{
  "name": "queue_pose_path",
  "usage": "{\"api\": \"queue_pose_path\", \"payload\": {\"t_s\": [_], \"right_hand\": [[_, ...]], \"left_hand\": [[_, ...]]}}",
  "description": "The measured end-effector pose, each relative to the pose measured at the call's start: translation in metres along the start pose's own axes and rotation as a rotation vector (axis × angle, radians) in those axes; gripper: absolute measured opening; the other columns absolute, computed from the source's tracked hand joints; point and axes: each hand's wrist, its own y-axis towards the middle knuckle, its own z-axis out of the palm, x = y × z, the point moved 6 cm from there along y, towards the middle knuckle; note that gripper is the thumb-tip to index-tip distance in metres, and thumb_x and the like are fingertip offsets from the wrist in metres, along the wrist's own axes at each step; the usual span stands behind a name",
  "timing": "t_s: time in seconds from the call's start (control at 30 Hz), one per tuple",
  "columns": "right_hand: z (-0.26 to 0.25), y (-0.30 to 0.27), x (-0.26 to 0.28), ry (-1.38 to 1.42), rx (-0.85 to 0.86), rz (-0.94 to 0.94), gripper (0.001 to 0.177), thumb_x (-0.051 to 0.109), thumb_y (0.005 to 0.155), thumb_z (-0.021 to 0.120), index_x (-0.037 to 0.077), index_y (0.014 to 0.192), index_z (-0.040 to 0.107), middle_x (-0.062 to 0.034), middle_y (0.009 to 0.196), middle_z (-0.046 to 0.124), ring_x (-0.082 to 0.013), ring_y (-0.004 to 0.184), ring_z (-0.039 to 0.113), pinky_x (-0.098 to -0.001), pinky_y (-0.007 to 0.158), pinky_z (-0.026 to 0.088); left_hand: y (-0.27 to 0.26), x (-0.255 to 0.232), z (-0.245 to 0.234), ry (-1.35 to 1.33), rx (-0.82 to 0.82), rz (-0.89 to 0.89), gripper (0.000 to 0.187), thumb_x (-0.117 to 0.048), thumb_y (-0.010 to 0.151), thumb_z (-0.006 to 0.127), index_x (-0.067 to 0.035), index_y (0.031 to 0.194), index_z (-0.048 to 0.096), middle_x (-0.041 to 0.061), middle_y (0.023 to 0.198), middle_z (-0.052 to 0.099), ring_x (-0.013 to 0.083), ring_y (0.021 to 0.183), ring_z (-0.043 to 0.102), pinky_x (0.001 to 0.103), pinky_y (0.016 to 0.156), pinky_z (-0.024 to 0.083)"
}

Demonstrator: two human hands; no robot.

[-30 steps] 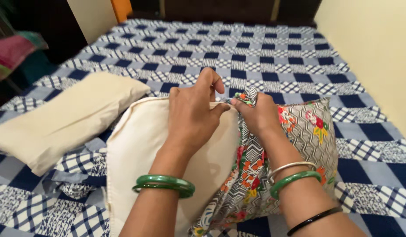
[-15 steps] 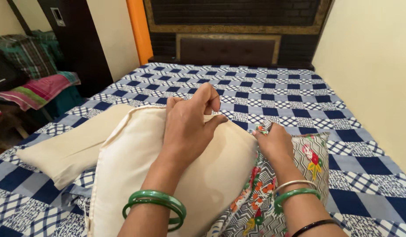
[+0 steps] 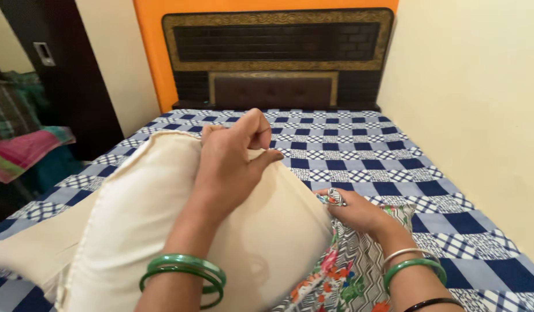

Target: The person puts a white pillow into a patterned pillowcase and then folds a blue and white checkered cloth.

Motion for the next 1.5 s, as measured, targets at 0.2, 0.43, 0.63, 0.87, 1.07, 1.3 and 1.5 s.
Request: {"api": "queue_pose_path", "payload": {"t_s": [0.2,0.43,0.63,0.87,1.07,1.3,1.5], "right_hand": [[0.012,0.009,0.01,-0.357,-0.243,0.127,0.044,0.04,0.086,0.071,0.002,0.108,0.073,-0.0203,0.109,0.077,-0.0323,0.103,0.073,-0.0426,0.091,0.055],[0.028,0.001,0.064,-0.404,-0.55,0.344,0.046,0.046,0.084,0.075,0.003,0.101,0.075,-0.0248,0.107,0.075,-0.0404,0.103,0.072,-0.0488,0.091,0.055],[0.056,0.006,0.124,-0.382,-0.706,0.259,0.042,0.044,0.08,0.078,0.004,0.096,0.076,-0.026,0.101,0.073,-0.0442,0.1,0.07,-0.0503,0.087,0.055],[0.069,-0.005,0.166,-0.375,-0.818,0.137,0.044,0.041,0.078,0.081,0.0,0.089,0.073,-0.0253,0.093,0.074,-0.0421,0.093,0.072,-0.049,0.083,0.055],[0.071,-0.025,0.153,-0.178,-0.828,0.255,0.04,0.037,0.079,0.079,-0.002,0.085,0.073,-0.0222,0.085,0.077,-0.0372,0.081,0.075,-0.0478,0.075,0.054],[0.052,-0.036,0.116,-0.241,-0.913,0.33,0.036,0.039,0.081,0.077,0.004,0.089,0.075,-0.02,0.086,0.076,-0.0372,0.082,0.073,-0.0469,0.076,0.053],[0.042,-0.03,0.106,-0.439,-0.936,0.329,0.042,0.046,0.084,0.076,0.005,0.093,0.075,-0.0211,0.094,0.075,-0.04,0.093,0.071,-0.05,0.082,0.054]], "left_hand": [[-0.01,0.054,-0.019,-0.075,0.127,-0.214,0.034,-0.021,0.076,0.086,-0.011,0.083,0.054,-0.001,0.069,0.061,0.0209,0.07,0.063,0.038,0.081,0.045],[-0.04,0.126,-0.01,0.263,0.378,-0.355,0.049,-0.053,0.073,0.081,-0.021,0.107,0.067,0.001,0.103,0.07,0.0222,0.099,0.066,0.05,0.096,0.034],[-0.085,0.135,0.022,0.264,0.539,-0.358,0.071,-0.062,0.07,0.081,-0.019,0.125,0.067,0.005,0.123,0.063,0.0271,0.116,0.057,0.06,0.094,0.038],[-0.083,0.132,0.034,0.075,0.423,-0.241,0.034,-0.044,0.089,0.072,-0.012,0.099,0.071,0.003,0.101,0.07,0.0285,0.098,0.066,0.049,0.083,0.045],[-0.076,0.116,0.028,0.059,0.173,-0.068,0.01,-0.013,0.088,0.064,-0.012,0.095,0.07,0.006,0.091,0.072,0.0313,0.084,0.068,0.051,0.071,0.045],[-0.059,0.11,0.023,0.042,0.25,0.047,0.004,-0.015,0.085,0.065,-0.013,0.087,0.068,0.008,0.084,0.073,0.0321,0.082,0.069,0.048,0.074,0.047],[-0.057,0.124,0.009,0.054,0.259,-0.026,0.007,-0.018,0.086,0.066,-0.013,0.09,0.069,0.011,0.083,0.073,0.0353,0.082,0.069,0.05,0.073,0.049]]}}
